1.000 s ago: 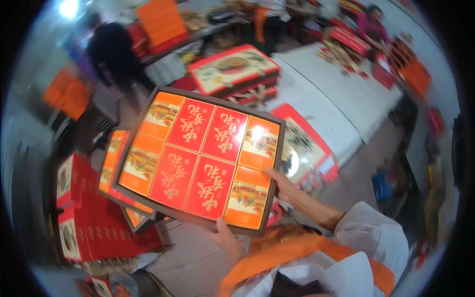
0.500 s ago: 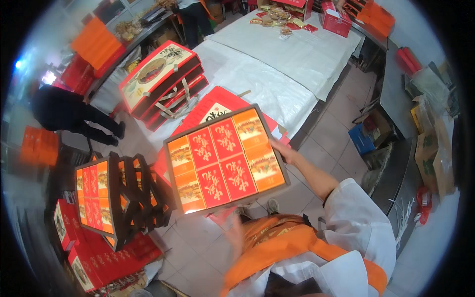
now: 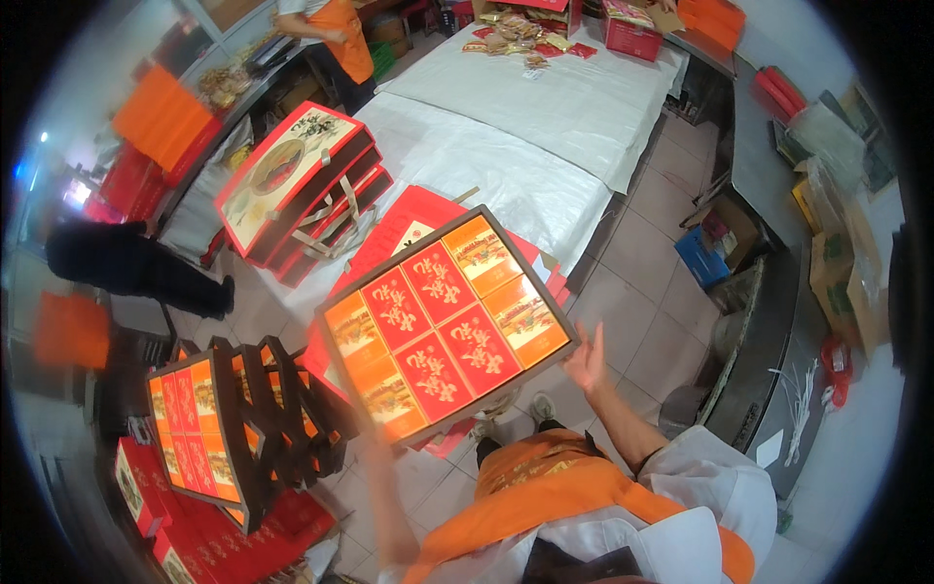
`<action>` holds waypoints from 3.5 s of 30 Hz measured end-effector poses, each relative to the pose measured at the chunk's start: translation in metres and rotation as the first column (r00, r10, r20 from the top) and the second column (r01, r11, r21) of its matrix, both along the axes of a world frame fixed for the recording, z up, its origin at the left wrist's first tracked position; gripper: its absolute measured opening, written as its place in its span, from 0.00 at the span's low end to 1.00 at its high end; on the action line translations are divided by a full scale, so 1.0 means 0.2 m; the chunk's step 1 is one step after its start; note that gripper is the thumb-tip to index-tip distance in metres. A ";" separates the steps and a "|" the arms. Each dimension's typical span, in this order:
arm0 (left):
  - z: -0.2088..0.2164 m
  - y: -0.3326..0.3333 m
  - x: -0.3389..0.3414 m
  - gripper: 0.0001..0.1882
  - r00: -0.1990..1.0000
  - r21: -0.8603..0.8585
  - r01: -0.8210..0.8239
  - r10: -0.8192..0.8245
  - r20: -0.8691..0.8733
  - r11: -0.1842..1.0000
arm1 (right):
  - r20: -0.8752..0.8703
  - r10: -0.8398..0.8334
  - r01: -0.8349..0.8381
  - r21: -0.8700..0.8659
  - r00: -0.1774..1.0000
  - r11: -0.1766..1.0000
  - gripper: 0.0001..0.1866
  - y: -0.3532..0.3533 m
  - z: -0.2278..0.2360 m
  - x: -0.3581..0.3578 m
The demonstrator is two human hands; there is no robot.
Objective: The person assembles red and orange gift boxes by folding flaps, inserting inner trays, and closing lids. They repeatedly handle multiple boxes, stacking completed units on the table.
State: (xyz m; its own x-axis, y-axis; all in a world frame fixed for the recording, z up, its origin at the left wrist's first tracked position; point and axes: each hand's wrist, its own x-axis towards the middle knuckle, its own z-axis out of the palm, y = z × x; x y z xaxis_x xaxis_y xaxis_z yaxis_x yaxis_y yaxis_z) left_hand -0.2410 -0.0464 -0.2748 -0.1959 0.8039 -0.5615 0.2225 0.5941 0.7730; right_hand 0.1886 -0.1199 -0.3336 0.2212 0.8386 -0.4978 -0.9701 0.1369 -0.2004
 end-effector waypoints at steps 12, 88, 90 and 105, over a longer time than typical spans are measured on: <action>-0.13 -0.40 0.35 0.21 0.547 -0.039 0.837 -0.835 0.061 0.546 | 0.301 0.061 -0.025 -0.124 0.952 0.992 0.29 -0.14 0.10 -0.47; -0.11 -0.39 0.65 0.37 0.829 0.284 -0.348 0.151 0.538 0.894 | 0.838 0.519 -0.598 -0.504 -0.165 0.623 0.33 1.04 -0.03 0.88; -0.10 -0.39 0.67 0.38 0.784 0.114 -0.442 0.321 0.532 0.890 | 0.799 0.565 -0.608 -0.557 -0.207 0.565 0.36 1.09 -0.08 0.79; -0.19 -0.38 0.61 0.36 0.832 0.289 -0.476 0.319 0.454 0.831 | 0.746 0.605 -0.704 -0.270 0.280 0.657 0.30 0.82 0.25 0.67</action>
